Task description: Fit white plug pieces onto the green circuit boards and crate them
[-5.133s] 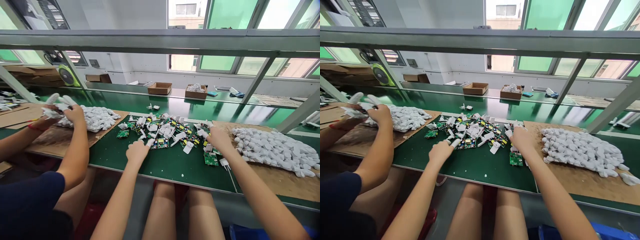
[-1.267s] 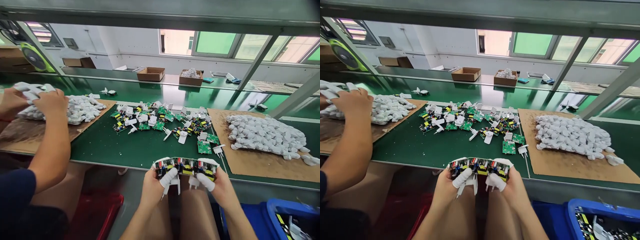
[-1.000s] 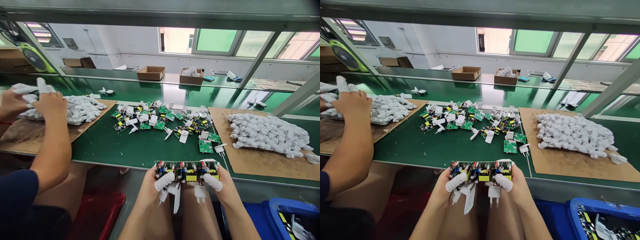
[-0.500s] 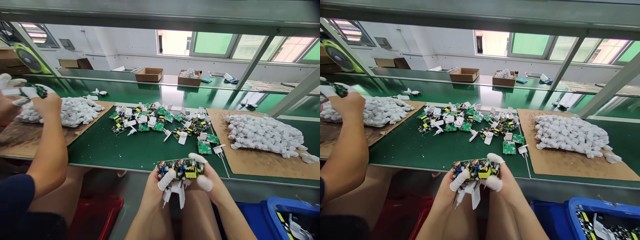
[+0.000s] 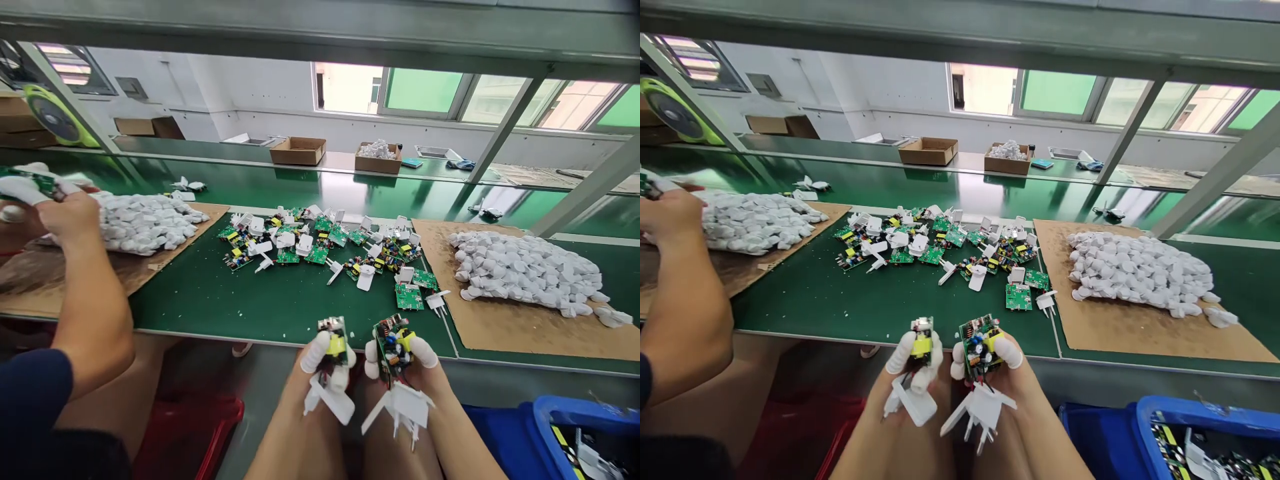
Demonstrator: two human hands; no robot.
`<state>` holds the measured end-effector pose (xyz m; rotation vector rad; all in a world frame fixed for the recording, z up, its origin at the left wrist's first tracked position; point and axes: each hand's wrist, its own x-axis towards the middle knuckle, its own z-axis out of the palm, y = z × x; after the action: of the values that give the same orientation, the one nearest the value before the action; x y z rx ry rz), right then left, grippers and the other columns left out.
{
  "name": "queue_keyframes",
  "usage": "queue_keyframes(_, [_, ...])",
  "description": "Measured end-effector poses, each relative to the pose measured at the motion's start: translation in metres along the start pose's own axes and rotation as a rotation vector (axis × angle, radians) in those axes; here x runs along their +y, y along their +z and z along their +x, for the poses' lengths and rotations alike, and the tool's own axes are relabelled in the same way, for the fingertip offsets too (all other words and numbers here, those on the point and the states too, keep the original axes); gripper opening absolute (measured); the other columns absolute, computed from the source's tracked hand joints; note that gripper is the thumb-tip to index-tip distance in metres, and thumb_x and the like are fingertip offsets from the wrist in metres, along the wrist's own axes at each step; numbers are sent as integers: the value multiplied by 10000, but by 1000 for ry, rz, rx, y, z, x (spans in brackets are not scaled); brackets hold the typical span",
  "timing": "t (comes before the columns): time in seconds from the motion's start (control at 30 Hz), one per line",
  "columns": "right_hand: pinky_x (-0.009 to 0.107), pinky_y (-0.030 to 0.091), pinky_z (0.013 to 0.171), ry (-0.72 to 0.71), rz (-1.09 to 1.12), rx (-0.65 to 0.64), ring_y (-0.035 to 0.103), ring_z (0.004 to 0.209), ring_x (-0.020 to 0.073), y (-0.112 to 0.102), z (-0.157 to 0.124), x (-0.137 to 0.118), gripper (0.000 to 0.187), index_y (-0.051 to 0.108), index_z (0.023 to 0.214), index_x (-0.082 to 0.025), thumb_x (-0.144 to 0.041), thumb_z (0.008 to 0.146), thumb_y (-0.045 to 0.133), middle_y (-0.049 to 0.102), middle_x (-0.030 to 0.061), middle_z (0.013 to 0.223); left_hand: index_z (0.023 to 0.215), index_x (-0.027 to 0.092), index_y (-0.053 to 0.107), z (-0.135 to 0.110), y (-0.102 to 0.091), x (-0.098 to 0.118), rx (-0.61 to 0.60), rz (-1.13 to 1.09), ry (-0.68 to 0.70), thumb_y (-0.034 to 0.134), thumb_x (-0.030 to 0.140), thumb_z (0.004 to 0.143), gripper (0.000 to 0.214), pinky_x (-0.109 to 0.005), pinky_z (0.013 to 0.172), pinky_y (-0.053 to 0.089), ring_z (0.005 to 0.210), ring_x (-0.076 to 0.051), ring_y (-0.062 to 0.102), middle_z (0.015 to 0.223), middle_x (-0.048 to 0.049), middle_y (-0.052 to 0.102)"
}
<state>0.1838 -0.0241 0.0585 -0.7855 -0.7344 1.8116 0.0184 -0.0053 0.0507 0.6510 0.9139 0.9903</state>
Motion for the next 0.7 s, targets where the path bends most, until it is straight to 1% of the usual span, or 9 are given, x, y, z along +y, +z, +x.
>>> queue_keyframes(0.1, [389, 481, 664, -104, -71, 91, 590, 741, 227, 0, 13, -31, 397, 514, 891, -164, -430, 612, 607, 609, 80, 826, 855, 134, 561, 12, -12, 39, 137, 62, 237, 609, 582, 531, 555, -211, 378, 427, 448, -112, 508, 634, -58, 578])
queue_keyframes(0.2, [380, 484, 685, -184, -202, 114, 573, 805, 235, 11, 54, -72, 376, 516, 846, -150, -395, 586, 632, 604, 83, 831, 978, 158, 504, 38, -13, 94, 235, 177, 524, 638, 483, 553, 551, -230, 441, 459, 527, -131, 549, 741, -44, 596])
queue_keyframes(0.27, [397, 482, 693, -176, -309, 46, 561, 833, 248, 21, 93, -96, 391, 519, 851, -138, -471, 647, 553, 599, 103, 846, 1007, 149, 499, 67, -7, 124, 237, 364, 588, 602, 470, 596, 532, -263, 529, 479, 620, -161, 576, 814, -68, 600])
queue_keyframes(0.37, [411, 450, 764, -189, -615, 151, 515, 940, 250, 29, 143, -116, 413, 515, 931, -137, -485, 710, 491, 573, 121, 951, 988, 121, 526, 110, 1, 145, 270, 774, 579, 553, 489, 634, 511, -348, 751, 451, 842, -232, 565, 934, -126, 590])
queue_keyframes(0.43, [444, 367, 868, -219, -786, 261, 427, 1059, 271, 25, 157, -120, 468, 489, 1012, -128, -427, 666, 584, 505, 151, 1090, 1009, 98, 524, 124, -1, 142, 291, 1015, 606, 589, 452, 612, 535, -390, 898, 350, 1028, -279, 475, 1077, -170, 531])
queue_keyframes(0.53, [439, 211, 980, -311, -872, 307, 303, 1165, 269, 9, 138, -109, 635, 427, 1114, -131, -344, 576, 688, 374, 157, 1238, 1016, 104, 541, 110, -13, 118, 263, 1137, 687, 560, 418, 640, 490, -395, 964, 266, 1111, -277, 406, 1152, -162, 490])
queue_keyframes(0.6, [416, 221, 984, -388, -908, 221, 334, 1152, 236, -3, 105, -91, 608, 412, 1143, -163, -383, 625, 641, 376, 121, 1246, 922, 136, 600, 86, -20, 93, 214, 1020, 682, 509, 421, 674, 388, -380, 953, 293, 1049, -251, 468, 1051, -117, 569])
queue_keyframes(0.63, [419, 247, 972, -381, -927, 169, 375, 1123, 220, -7, 87, -79, 543, 429, 1133, -180, -401, 666, 597, 421, 101, 1210, 853, 139, 624, 72, -22, 79, 196, 908, 649, 517, 436, 661, 370, -374, 936, 320, 1010, -249, 497, 978, -106, 604])
queue_keyframes(0.7, [423, 324, 918, -366, -1001, 21, 466, 1021, 207, -12, 52, -52, 418, 486, 1085, -175, -386, 727, 531, 508, 95, 1107, 776, 140, 643, 45, -18, 50, 99, 638, 480, 533, 463, 641, 367, -372, 857, 397, 919, -254, 549, 823, -90, 643])
